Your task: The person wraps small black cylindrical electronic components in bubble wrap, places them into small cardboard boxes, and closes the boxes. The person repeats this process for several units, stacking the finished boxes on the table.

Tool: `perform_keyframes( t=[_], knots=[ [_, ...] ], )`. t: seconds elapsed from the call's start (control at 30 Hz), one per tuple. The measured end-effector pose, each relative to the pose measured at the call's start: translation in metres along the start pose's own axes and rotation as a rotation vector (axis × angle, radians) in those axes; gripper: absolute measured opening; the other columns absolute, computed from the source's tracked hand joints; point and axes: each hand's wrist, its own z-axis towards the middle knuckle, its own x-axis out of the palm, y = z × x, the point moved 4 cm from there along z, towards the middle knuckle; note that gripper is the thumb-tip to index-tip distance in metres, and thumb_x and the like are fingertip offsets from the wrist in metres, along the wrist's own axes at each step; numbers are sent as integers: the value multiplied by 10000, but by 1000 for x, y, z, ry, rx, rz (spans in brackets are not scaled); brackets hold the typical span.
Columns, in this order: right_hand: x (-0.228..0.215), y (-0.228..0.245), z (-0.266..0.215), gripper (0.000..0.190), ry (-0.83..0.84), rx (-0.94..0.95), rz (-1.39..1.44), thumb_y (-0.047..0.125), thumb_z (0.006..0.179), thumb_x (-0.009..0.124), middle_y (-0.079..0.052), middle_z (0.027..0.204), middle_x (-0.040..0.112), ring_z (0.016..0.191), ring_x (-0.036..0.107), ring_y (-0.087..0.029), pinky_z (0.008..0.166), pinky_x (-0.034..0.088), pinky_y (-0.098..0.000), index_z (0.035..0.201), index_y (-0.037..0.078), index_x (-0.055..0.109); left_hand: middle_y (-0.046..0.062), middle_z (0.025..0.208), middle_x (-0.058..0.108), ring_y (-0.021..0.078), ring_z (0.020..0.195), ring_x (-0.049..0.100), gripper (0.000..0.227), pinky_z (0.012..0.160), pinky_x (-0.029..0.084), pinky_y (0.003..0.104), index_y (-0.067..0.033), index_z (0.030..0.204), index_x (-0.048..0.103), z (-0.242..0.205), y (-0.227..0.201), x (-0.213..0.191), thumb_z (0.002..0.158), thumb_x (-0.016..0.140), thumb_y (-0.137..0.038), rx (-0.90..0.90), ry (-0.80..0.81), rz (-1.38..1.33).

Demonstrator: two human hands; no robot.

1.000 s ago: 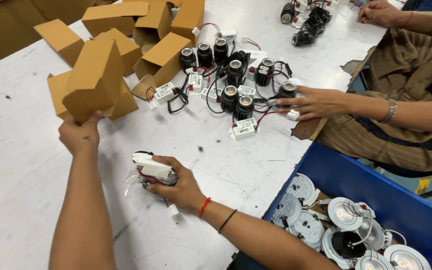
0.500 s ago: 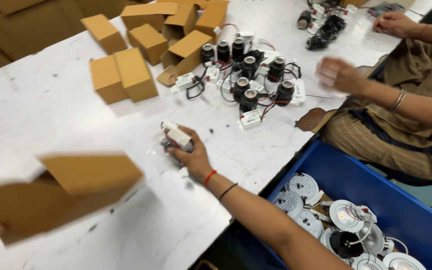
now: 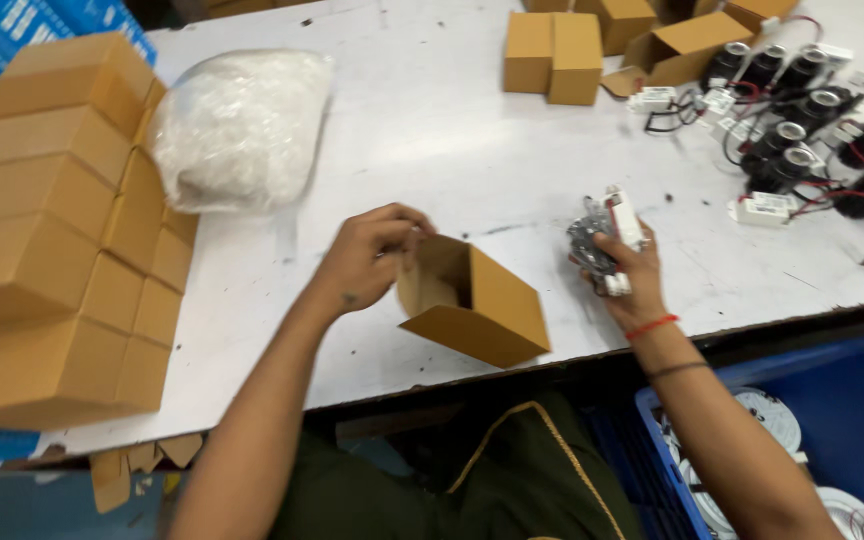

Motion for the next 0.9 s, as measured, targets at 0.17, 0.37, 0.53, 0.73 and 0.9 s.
perform_keyframes(
  t=[0.17,0.37,0.53,0.73,0.9],
  knots=[
    [78,99,-52,665,430,-27,82,121,932,728,-194,1252,648,1007,697,-363,687,587,-349,1514,83,408,2,1149,642,172,905,680,55,801,568,315,-57,785,701,8,-43,0,830,678,-35,159,-72,236],
    [153,104,-90,677,524,237,433,153,943,735,-240,1278,641,1074,695,-404,736,592,-357,1511,-17,409,18,1028,614,190,962,648,114,804,577,330,-84,691,709,9,-63,17,761,707,6,249,-207,375],
    [169,58,-95,632,445,133,166,119,890,732,-190,1245,632,1027,696,-325,734,599,-364,1445,100,429,43,1084,583,164,983,663,119,754,606,290,-13,736,644,-4,-34,9,781,670,94,280,-441,17],
    [176,70,-93,673,573,-128,-620,17,825,787,-123,1198,645,1080,661,-180,906,578,-325,1431,34,493,69,1113,575,176,1029,669,203,736,589,298,4,691,612,-11,-11,12,778,553,178,286,-644,-243],
    [192,102,-65,676,686,193,-1220,107,741,784,-83,891,738,761,710,-160,653,583,-308,1375,126,550,76,1157,558,144,967,675,202,671,603,259,6,705,600,-17,-16,31,796,529,173,337,-681,-262]
  ],
)
